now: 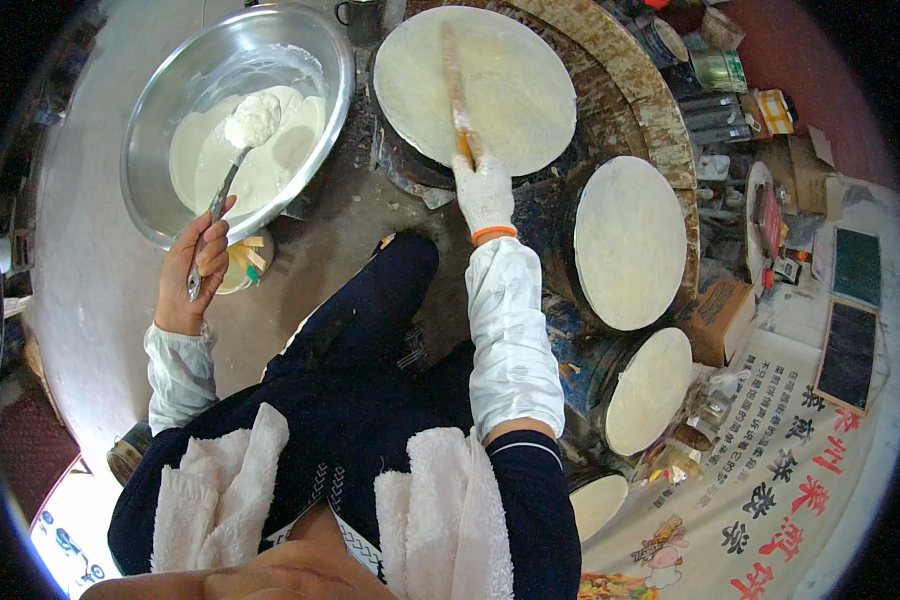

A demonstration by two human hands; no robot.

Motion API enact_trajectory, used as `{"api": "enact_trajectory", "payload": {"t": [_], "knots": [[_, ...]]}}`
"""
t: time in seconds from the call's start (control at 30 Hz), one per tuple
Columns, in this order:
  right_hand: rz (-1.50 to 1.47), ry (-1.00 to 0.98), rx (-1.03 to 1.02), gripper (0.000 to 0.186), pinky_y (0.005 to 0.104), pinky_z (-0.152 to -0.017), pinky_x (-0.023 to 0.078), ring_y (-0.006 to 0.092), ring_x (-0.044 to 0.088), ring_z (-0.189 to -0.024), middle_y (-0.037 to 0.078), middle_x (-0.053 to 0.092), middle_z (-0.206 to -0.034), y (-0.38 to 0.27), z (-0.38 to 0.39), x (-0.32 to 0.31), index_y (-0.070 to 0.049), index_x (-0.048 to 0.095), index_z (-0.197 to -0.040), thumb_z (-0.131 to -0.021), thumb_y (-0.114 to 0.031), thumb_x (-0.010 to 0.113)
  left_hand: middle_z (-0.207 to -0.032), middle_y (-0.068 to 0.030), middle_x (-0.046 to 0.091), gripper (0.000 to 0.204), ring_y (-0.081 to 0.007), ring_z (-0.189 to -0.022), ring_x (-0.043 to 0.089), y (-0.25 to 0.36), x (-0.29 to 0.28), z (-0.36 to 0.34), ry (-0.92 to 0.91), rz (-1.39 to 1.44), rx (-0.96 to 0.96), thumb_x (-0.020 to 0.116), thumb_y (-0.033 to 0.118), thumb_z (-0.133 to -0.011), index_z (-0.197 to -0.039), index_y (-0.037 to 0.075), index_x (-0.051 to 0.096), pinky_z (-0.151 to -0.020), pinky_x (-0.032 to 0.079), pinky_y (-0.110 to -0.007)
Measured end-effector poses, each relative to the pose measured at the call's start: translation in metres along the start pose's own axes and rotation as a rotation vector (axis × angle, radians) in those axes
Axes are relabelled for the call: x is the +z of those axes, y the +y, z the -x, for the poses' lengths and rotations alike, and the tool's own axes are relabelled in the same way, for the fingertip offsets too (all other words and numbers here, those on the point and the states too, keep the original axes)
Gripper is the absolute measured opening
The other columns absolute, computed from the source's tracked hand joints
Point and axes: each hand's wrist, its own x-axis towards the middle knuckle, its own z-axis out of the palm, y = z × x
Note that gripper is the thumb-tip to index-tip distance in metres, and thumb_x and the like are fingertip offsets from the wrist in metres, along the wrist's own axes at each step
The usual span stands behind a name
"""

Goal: The person pours batter onto multiple hot griddles and spreads it into thin, round crepes using a wooden spreader. They continuously ladle batter from a large metal bowl and manage the cooking process across several griddles simultaneously.

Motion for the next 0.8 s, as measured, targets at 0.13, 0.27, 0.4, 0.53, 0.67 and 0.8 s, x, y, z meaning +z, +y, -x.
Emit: {"api": "enact_trajectory", "payload": {"t": [0.13, 0.27, 0.4, 0.53, 0.67, 0.8], "knots": [[-0.021, 0.031, -0.020, 0.050, 0.0391, -0.092, 0.051, 0.0381, 0.067, -0.106, 0.025, 0.068, -0.113, -0.012, 0.030, -0.013, -0.012, 0.060, -0.136, -0.091, -0.033, 0.061, -0.077, -0.0020, 0.046, 0.039, -0.0067, -0.052, 0.042, -0.006, 0.014, 0.009, 0.000, -0.056, 0.004, 0.043, 0.014, -0.106, -0.139, -0.007, 0.041, -0.043, 0.038, -0.021], [-0.359, 0.299, -0.059, 0.050, 0.0332, -0.089, 0.051, 0.0245, 0.068, -0.104, 0.018, 0.069, -0.120, 0.029, 0.072, -0.033, -0.003, 0.058, -0.137, -0.091, -0.022, 0.065, -0.077, -0.0013, 0.046, 0.041, -0.0054, -0.050, 0.041, -0.017, 0.034, 0.022, -0.017, -0.143, -0.013, 0.042, 0.016, -0.107, -0.141, -0.007, 0.039, -0.041, 0.038, -0.019], [-0.659, 0.308, 0.233, 0.052, 0.0252, -0.082, 0.050, 0.0133, 0.061, -0.098, 0.011, 0.063, -0.129, 0.074, 0.140, -0.059, 0.002, 0.053, -0.141, -0.092, -0.011, 0.067, -0.077, -0.0012, 0.048, 0.040, -0.0055, -0.049, 0.041, -0.033, 0.051, 0.033, -0.099, -0.192, -0.078, 0.042, 0.017, -0.107, -0.140, -0.005, 0.040, -0.040, 0.036, -0.020], [-0.620, 0.316, 0.288, 0.056, 0.0215, -0.066, 0.048, 0.0091, 0.059, -0.080, 0.010, 0.064, -0.122, 0.085, 0.207, -0.082, 0.001, 0.051, -0.143, -0.091, -0.010, 0.069, -0.077, -0.0008, 0.047, 0.038, -0.0054, -0.049, 0.041, -0.057, 0.070, 0.045, -0.178, -0.206, -0.163, 0.042, 0.017, -0.107, -0.138, -0.004, 0.043, -0.040, 0.035, -0.020], [-0.772, 0.364, 0.367, 0.055, 0.0210, -0.048, 0.038, 0.0043, 0.046, -0.055, 0.002, 0.063, -0.094, 0.067, 0.268, -0.095, -0.002, 0.049, -0.145, -0.093, -0.008, 0.064, -0.076, -0.0005, 0.046, 0.042, -0.0043, -0.046, 0.039, -0.084, 0.085, 0.050, -0.220, -0.223, -0.270, 0.037, 0.015, -0.108, -0.144, -0.007, 0.035, -0.036, 0.036, -0.019], [-0.823, 0.452, 0.348, 0.053, 0.0206, -0.044, 0.036, 0.0042, 0.044, -0.051, -0.001, 0.056, -0.080, 0.071, 0.319, -0.090, -0.005, 0.049, -0.146, -0.094, -0.008, 0.062, -0.077, -0.0009, 0.045, 0.044, -0.0046, -0.047, 0.040, -0.113, 0.104, 0.053, -0.278, -0.226, -0.363, 0.036, 0.015, -0.108, -0.146, -0.007, 0.033, -0.038, 0.039, -0.019]]}}
